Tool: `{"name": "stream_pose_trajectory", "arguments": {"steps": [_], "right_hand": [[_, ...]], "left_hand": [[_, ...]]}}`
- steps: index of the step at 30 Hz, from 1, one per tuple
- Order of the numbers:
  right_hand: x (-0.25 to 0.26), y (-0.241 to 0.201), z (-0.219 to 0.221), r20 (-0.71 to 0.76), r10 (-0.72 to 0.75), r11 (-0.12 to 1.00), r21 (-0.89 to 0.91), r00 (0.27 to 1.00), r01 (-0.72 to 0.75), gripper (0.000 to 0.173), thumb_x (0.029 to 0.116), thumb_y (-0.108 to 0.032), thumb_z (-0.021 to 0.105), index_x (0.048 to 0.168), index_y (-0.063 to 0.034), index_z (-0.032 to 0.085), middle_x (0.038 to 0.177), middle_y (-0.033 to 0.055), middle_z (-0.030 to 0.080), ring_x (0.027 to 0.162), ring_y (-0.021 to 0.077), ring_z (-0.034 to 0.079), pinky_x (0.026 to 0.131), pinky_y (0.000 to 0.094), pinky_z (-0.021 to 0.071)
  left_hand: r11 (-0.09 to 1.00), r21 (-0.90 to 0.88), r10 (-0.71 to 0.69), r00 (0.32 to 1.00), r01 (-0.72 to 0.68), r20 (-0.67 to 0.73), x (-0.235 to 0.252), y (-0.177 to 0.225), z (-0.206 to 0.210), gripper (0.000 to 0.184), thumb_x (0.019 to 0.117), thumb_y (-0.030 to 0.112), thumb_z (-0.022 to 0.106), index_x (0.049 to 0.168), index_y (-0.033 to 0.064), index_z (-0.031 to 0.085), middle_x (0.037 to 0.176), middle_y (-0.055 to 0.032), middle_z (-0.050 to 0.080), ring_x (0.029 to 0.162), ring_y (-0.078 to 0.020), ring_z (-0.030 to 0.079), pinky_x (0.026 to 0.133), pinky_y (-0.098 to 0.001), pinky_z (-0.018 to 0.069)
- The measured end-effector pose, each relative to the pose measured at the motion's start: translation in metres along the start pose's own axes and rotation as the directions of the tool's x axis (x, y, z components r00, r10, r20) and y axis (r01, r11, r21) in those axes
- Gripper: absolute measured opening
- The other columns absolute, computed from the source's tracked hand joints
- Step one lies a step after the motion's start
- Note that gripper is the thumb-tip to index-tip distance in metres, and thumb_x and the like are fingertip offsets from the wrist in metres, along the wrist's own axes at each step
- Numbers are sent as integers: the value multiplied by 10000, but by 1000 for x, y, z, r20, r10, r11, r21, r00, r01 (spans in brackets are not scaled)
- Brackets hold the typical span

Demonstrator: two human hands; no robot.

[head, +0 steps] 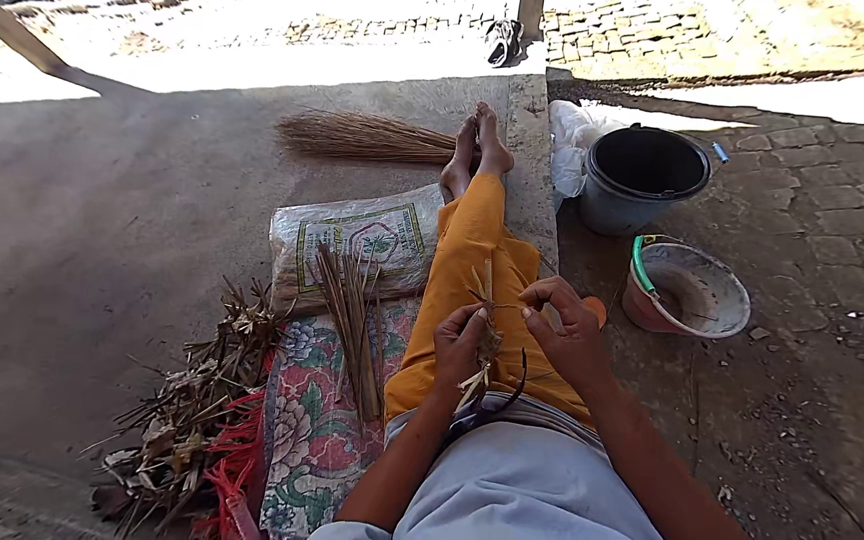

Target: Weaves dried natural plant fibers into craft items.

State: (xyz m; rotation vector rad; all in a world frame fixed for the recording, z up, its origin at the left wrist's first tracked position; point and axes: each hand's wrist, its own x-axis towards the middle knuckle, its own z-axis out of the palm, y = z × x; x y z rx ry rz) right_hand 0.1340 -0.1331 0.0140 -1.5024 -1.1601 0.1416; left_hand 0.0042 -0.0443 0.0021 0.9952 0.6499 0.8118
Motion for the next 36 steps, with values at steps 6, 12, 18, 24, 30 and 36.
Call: {"name": "stream_pose_trajectory", "arguments": {"steps": [6, 12, 18, 24, 30, 36], "right_hand": [[-4, 10, 19, 63, -81, 901, -422, 995, 100, 199, 952, -218, 647, 977, -83, 791, 995, 122, 710, 958, 299, 664, 910, 552, 448], [-10, 7, 29, 6, -127, 869, -482, 992, 114, 158, 915, -197, 669, 911, -91, 786, 925, 112, 713, 898, 274, 671, 911, 533, 434], [-10, 6, 34, 66, -96, 821, -559, 993, 117, 144, 900, -167, 655, 865, -60, 745, 883, 121, 703, 878, 299, 680, 904, 547, 441], [-13, 25, 46, -14, -149, 877, -463, 989, 126, 155, 874, -117, 589, 774, -20, 659, 771, 128, 628, 795, 297, 626, 878, 489, 435], [-8, 21, 41, 151, -78, 807, -570, 985, 151, 170, 923, -135, 614, 881, 2, 705, 876, 162, 694, 889, 357, 694, 955, 601, 445], [-7, 16, 41, 148, -2, 824, -560, 989, 85, 152, 892, -120, 640, 846, 13, 697, 827, 163, 677, 846, 355, 683, 941, 604, 431]], "left_hand": [[926, 255, 260, 961, -277, 97, 4, -12, -6, 144, 960, -15, 589, 1010, -59, 717, 883, -45, 704, 781, -48, 658, 734, -209, 561], [756, 467, 445, 883, -459, 147, 8, -19, -9, 131, 916, -3, 642, 979, -59, 743, 907, -80, 711, 845, -30, 657, 776, -162, 541], [727, 530, 412, 895, -437, 172, 8, -19, -11, 142, 923, 17, 642, 978, -44, 759, 881, -80, 715, 840, -41, 657, 798, -171, 531], [862, 429, 206, 960, -269, 188, 9, -11, -13, 144, 960, 14, 615, 1005, -42, 740, 918, -47, 713, 843, -19, 654, 798, -177, 537], [878, 429, 175, 977, -212, 124, 12, -11, -15, 136, 965, 7, 619, 1020, -47, 731, 923, -58, 719, 812, -21, 658, 776, -177, 544], [879, 439, 151, 982, -185, 111, 12, -13, -13, 130, 959, 16, 635, 1017, -44, 734, 924, -63, 723, 814, -25, 664, 780, -180, 547]]}}
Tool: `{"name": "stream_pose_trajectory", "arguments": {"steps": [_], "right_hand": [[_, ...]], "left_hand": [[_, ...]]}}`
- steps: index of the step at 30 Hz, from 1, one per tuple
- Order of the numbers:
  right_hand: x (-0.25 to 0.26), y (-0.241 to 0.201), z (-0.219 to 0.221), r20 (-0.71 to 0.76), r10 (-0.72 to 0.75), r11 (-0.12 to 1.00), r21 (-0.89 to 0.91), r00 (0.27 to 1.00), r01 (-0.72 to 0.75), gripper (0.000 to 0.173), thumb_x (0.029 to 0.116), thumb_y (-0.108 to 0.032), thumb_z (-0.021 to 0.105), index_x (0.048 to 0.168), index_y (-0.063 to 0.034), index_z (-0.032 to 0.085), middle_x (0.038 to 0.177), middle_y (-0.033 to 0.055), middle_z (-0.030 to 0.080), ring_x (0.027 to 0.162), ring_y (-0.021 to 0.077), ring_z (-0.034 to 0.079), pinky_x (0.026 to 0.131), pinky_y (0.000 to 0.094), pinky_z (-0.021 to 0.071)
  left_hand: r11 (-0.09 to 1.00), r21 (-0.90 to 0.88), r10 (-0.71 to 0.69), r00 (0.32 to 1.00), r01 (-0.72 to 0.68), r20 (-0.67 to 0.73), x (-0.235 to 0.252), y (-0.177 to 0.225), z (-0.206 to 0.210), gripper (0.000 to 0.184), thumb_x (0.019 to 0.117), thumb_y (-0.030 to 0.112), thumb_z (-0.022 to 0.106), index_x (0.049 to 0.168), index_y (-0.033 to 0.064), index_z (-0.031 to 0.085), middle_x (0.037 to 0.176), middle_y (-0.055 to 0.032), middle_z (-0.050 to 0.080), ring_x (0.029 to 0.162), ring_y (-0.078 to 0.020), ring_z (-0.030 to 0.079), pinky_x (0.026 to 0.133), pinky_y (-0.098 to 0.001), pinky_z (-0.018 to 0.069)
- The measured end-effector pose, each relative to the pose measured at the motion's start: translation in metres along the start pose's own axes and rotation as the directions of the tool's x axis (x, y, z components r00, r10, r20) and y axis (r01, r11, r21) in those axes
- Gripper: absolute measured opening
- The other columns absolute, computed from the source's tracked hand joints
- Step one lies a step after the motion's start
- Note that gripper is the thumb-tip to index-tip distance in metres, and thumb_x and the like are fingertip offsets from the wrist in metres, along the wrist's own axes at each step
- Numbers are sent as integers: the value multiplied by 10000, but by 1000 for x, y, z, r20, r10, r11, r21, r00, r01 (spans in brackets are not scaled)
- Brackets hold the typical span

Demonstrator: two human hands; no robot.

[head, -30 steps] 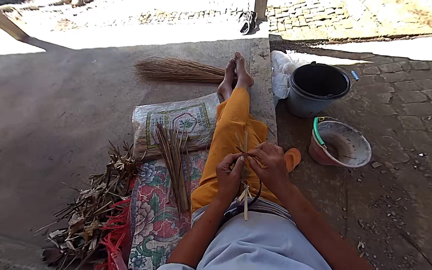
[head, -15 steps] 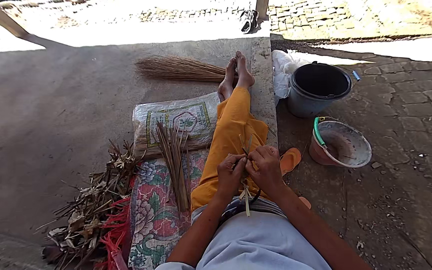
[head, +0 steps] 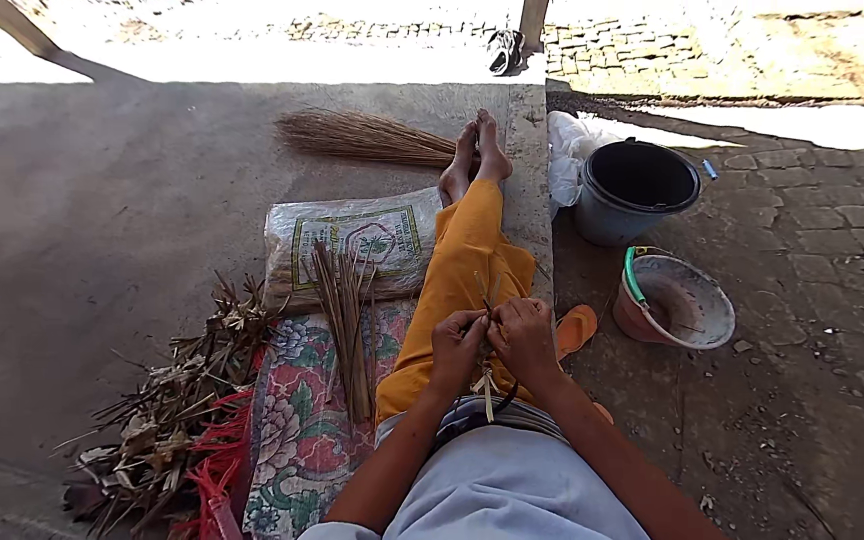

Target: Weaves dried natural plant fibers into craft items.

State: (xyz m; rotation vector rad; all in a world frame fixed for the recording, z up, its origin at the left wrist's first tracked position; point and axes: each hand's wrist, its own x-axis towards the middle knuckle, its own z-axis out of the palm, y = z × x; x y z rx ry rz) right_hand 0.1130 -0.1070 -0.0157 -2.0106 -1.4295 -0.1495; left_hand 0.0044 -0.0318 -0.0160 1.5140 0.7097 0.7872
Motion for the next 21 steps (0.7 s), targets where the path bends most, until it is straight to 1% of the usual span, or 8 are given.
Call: {"name": "stream_pose_trajectory", "arguments": {"steps": [4, 6, 7, 9, 11, 13, 16, 21], "right_hand": [[8, 24, 5, 59, 275, 931, 231, 960, -281, 186, 912, -76, 583, 854, 82, 663, 781, 184, 625, 781, 335, 626, 811, 548, 460], [17, 45, -8, 161, 440, 800, 375, 883, -468, 166, 994, -85, 566, 953, 54, 647, 793, 110, 587, 723, 188, 554, 710, 389, 470], [18, 51, -17, 145, 451, 773, 431, 881, -467, 145, 1007, -90, 583, 976, 36, 647, 802, 85, 586, 706, 143, 542, 680, 342, 466], [12, 45, -39, 76, 339, 814, 476, 938, -333, 131, 990, -93, 614, 1032, 18, 670, 922, 89, 639, 817, 129, 601, 757, 329, 510], [10, 30, -54, 20, 147, 884, 447, 989, -140, 142, 958, -116, 623, 1033, -29, 706, 1014, 73, 666, 920, 130, 632, 841, 337, 531], [8, 17, -49, 8, 24, 916, 401, 1000, -26, 159, 941, -133, 637, 1021, -54, 750, 1032, 74, 696, 949, 185, 650, 874, 439, 515], [7, 7, -27, 12, -6, 965, 262, 1000, 2, 196, 942, -160, 670, 1060, -41, 772, 1064, 135, 717, 998, 309, 672, 932, 582, 469], [3, 3, -10, -93, -25, 991, 128, 995, 37, 125, 917, -140, 695, 922, -64, 794, 946, 120, 734, 941, 299, 690, 942, 561, 455]], "left_hand": [[996, 28, 81, 996, -82, 37, -5, 2, 0, 149, 953, 17, 622, 1020, -47, 739, 922, -58, 708, 826, -10, 643, 781, -166, 530], [998, -54, 26, 999, -25, 21, -4, 10, -1, 148, 968, 7, 608, 1030, -56, 727, 906, -53, 708, 795, -30, 656, 759, -199, 558], [990, -131, -56, 998, 56, 5, -2, 15, -3, 139, 983, 1, 600, 1036, -61, 712, 879, -56, 704, 768, -64, 671, 748, -244, 587], [934, -290, -229, 973, 211, -31, 0, 20, -6, 124, 998, -15, 587, 1039, -73, 688, 818, -77, 688, 709, -134, 688, 716, -330, 627], [894, -369, -294, 954, 253, -59, 2, 21, -6, 127, 1002, -22, 582, 1055, -79, 681, 805, -90, 681, 692, -159, 692, 702, -362, 636], [892, -375, -294, 954, 252, -59, 2, 21, -5, 124, 1002, -26, 576, 1040, -73, 684, 790, -78, 681, 687, -143, 686, 696, -338, 629], [917, -343, -233, 971, 202, -49, 0, 24, -2, 124, 990, -38, 579, 988, -55, 702, 762, -34, 694, 666, -69, 658, 661, -228, 571], [947, -286, -167, 984, 144, -58, -1, 16, 2, 106, 972, -40, 607, 991, -60, 710, 791, -52, 706, 692, -63, 659, 674, -219, 562]]}}
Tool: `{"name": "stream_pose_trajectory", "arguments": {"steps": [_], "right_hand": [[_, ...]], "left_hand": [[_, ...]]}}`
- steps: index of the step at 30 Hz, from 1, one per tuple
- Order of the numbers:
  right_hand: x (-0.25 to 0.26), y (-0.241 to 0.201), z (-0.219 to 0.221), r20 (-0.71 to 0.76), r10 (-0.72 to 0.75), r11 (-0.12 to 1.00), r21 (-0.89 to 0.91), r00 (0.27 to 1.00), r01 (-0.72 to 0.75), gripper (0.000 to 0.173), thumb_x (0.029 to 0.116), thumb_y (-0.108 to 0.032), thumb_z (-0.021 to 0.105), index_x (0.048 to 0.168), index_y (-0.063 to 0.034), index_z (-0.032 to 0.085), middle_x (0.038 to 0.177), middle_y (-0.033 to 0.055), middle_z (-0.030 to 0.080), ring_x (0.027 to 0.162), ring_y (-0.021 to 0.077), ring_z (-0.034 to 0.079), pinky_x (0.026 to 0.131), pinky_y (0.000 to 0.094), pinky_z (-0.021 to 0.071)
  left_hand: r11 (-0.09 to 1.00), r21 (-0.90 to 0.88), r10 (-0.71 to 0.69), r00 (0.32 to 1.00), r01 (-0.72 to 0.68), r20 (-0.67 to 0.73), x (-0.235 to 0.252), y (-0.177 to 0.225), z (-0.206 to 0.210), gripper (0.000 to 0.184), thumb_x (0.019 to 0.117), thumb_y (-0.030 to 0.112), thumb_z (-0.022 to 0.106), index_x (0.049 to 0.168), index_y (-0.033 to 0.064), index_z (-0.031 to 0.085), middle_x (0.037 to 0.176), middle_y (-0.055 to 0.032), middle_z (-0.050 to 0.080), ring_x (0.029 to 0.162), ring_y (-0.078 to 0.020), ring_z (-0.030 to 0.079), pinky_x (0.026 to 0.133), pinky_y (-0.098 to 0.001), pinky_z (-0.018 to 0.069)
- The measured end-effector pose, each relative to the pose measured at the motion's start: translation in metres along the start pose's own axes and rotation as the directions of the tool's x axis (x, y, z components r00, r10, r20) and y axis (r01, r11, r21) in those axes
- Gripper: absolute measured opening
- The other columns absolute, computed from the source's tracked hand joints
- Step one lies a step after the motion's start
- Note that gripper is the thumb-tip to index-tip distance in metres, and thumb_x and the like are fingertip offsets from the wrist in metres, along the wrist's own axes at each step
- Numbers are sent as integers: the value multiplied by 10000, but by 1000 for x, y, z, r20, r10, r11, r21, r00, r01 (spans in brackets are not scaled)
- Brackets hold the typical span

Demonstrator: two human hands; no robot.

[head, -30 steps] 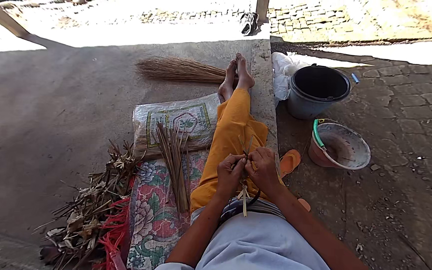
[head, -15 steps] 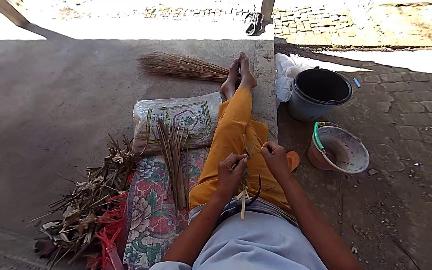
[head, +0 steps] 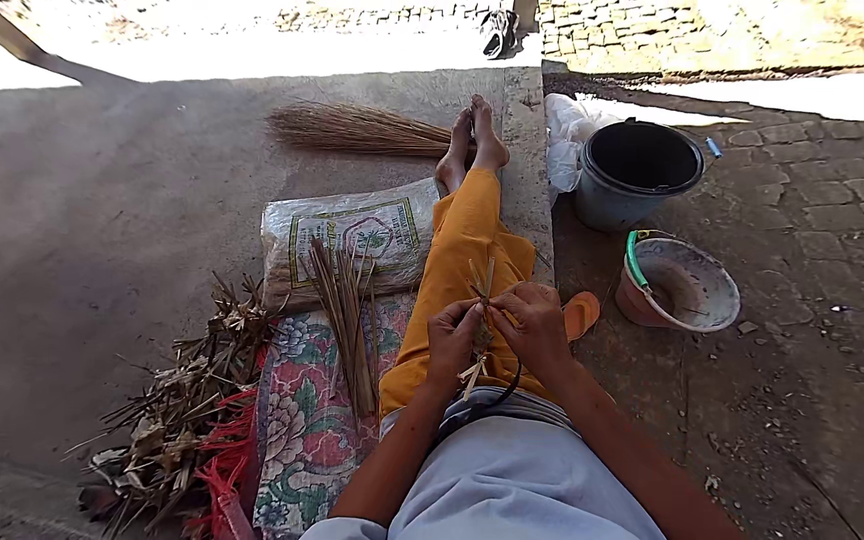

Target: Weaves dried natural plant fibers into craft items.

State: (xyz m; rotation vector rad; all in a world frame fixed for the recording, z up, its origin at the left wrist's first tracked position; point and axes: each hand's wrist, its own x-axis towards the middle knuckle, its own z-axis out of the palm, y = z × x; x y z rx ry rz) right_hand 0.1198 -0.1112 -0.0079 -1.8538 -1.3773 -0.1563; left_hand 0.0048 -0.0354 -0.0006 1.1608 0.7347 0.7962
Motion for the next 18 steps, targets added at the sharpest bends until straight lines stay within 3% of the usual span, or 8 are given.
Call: {"name": "stream_pose_trajectory", "arguments": {"steps": [4, 7, 9, 11, 13, 15, 16, 18], "right_hand": [[-2, -2, 6, -36, -41, 997, -73, 999, 38, 131, 896, -131, 672, 825, -46, 742, 840, 116, 700, 857, 301, 676, 922, 554, 444], [-3, 0, 12, -25, 2, 1000, -11, 1000, -3, 152, 889, -124, 644, 786, -23, 692, 778, 116, 671, 792, 279, 661, 892, 532, 447], [-4, 2, 16, 8, 102, 983, 152, 995, -102, 159, 887, -113, 620, 773, -13, 668, 746, 101, 633, 756, 236, 620, 869, 499, 433], [-2, 12, 15, 42, 259, 920, 295, 965, -259, 147, 884, -92, 608, 782, 0, 662, 727, 71, 601, 711, 166, 575, 754, 403, 457], [5, 43, 6, 55, 472, 792, 411, 880, -451, 121, 936, -37, 606, 860, 35, 666, 730, 54, 583, 662, 108, 530, 651, 313, 464], [12, 77, -9, 27, 614, 671, 508, 789, -540, 91, 972, -58, 621, 914, -4, 666, 732, -6, 571, 642, 36, 507, 634, 232, 450], [15, 81, -18, 14, 620, 664, 524, 785, -533, 72, 977, -73, 646, 955, -12, 676, 756, -11, 587, 649, 20, 515, 635, 208, 449], [11, 70, -35, 54, 524, 716, 513, 850, -474, 134, 972, -71, 664, 1089, -9, 682, 908, 18, 659, 766, 26, 589, 722, 211, 504]], "left_hand": [[981, 153, 115, 993, -118, 28, 2, -10, -2, 103, 959, -14, 639, 999, -49, 726, 854, -56, 725, 761, -51, 671, 737, -210, 561], [957, 214, 184, 980, -197, 77, 2, -15, -4, 111, 954, -9, 638, 999, -39, 734, 891, -56, 713, 807, -47, 668, 782, -203, 560], [934, 259, 225, 968, -248, 115, 4, -17, -6, 119, 947, -5, 637, 998, -37, 739, 895, -53, 706, 825, -39, 661, 792, -193, 552], [909, 297, 254, 954, -291, 158, 3, -20, -8, 125, 941, 4, 644, 1002, -34, 746, 892, -53, 696, 817, -36, 647, 777, -186, 543], [913, 277, 248, 947, -299, 205, -4, -18, -9, 148, 944, 8, 630, 1019, -44, 747, 903, -54, 704, 813, -33, 645, 766, -188, 545], [989, 91, 96, 979, -113, 178, -11, -5, -7, 152, 972, -22, 586, 1042, -68, 713, 881, -50, 705, 775, -67, 675, 751, -245, 593], [998, -53, -29, 989, 38, 145, -10, 5, -6, 150, 995, -32, 555, 1048, -72, 690, 847, -59, 702, 741, -106, 694, 740, -299, 623], [917, -309, -229, 968, 251, 106, -8, 16, -4, 174, 1022, -29, 507, 1037, -66, 676, 777, -86, 692, 677, -167, 703, 705, -370, 643]]}}
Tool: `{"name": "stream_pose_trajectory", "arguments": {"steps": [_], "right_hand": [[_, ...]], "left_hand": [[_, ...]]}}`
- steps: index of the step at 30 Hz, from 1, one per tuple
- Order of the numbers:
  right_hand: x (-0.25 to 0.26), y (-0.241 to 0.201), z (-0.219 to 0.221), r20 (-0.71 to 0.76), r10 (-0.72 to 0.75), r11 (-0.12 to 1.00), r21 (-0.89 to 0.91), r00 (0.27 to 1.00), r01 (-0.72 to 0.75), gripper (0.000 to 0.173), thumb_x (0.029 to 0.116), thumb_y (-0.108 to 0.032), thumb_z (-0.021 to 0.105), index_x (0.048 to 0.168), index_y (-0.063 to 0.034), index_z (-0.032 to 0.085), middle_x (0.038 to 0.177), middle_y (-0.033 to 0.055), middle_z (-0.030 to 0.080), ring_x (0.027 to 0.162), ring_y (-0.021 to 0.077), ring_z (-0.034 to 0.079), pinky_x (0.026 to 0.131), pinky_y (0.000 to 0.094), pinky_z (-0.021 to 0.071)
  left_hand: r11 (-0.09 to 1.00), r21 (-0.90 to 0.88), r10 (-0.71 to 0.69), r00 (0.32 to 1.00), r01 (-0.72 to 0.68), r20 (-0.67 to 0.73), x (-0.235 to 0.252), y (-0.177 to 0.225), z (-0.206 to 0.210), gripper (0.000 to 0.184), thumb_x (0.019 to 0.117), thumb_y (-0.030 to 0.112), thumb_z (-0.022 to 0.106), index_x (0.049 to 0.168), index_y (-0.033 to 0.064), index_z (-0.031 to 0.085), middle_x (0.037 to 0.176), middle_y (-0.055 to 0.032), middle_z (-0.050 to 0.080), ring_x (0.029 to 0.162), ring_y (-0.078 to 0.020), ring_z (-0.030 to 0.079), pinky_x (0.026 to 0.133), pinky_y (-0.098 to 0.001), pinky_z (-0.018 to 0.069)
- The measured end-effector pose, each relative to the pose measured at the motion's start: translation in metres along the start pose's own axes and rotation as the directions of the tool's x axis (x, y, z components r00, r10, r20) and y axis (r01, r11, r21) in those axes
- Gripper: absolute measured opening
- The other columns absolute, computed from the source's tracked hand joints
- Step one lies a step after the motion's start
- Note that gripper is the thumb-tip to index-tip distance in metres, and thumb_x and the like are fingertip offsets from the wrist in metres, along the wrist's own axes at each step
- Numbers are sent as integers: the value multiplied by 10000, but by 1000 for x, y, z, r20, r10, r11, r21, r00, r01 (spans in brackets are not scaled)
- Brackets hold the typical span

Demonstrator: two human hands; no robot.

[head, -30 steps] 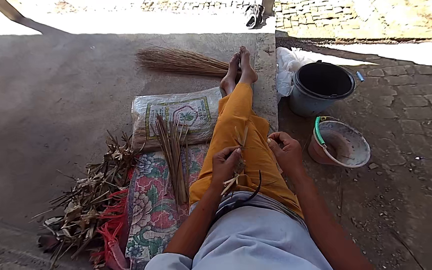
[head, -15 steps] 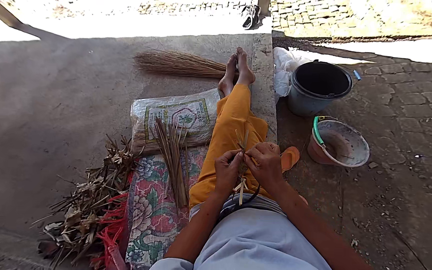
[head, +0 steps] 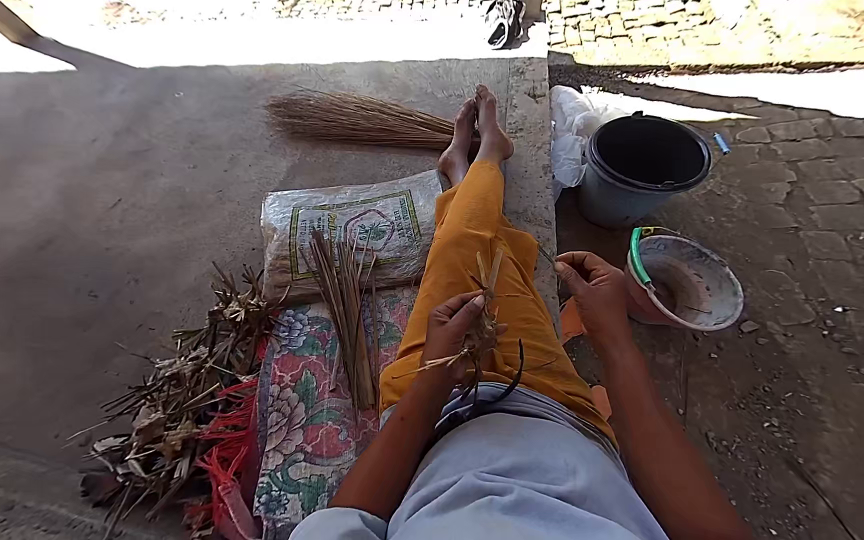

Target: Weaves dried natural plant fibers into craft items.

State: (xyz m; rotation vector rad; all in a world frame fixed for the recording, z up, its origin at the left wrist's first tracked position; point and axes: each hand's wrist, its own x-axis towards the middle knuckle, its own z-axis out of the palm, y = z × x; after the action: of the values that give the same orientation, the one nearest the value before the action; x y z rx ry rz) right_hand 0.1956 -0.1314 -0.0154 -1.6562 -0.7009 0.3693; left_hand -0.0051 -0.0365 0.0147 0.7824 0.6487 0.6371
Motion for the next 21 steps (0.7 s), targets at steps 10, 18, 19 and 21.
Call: {"name": "stream_pose_trajectory", "arguments": {"steps": [10, 18, 19, 21], "right_hand": [[-27, -15, 17, 383, -492, 870, 177, 782, 460, 171, 1002, -111, 623, 1061, -23, 757, 1093, 36, 699, 1037, 71, 662, 937, 243, 560], [-39, -19, 25, 313, -340, 897, 390, 887, 207, 72, 934, -73, 706, 971, -86, 767, 991, -33, 713, 903, 51, 671, 844, 228, 579], [-40, -20, 26, 304, -304, 897, 412, 903, 163, 72, 931, -67, 707, 965, -89, 767, 973, -37, 711, 884, 48, 667, 832, 222, 576], [-43, -23, 27, 300, -201, 891, 451, 932, 46, 72, 929, -60, 707, 951, -97, 764, 925, -40, 716, 836, 43, 665, 808, 218, 572]], "left_hand": [[986, -64, -150, 987, 154, 54, 4, 1, 0, 203, 1040, 0, 485, 1020, -66, 677, 782, -107, 692, 690, -197, 709, 708, -396, 641], [992, 15, -128, 989, 128, 75, 1, -6, 4, 164, 1029, -4, 519, 1042, -60, 672, 809, -100, 686, 703, -177, 702, 709, -370, 637], [991, 10, -133, 988, 133, 74, 1, -7, 4, 161, 1029, -5, 520, 1040, -61, 671, 810, -100, 684, 704, -180, 701, 708, -373, 637], [990, 9, -139, 988, 138, 72, 2, -9, 4, 157, 1030, -4, 519, 1047, -56, 666, 819, -97, 683, 711, -179, 700, 716, -375, 636]]}}
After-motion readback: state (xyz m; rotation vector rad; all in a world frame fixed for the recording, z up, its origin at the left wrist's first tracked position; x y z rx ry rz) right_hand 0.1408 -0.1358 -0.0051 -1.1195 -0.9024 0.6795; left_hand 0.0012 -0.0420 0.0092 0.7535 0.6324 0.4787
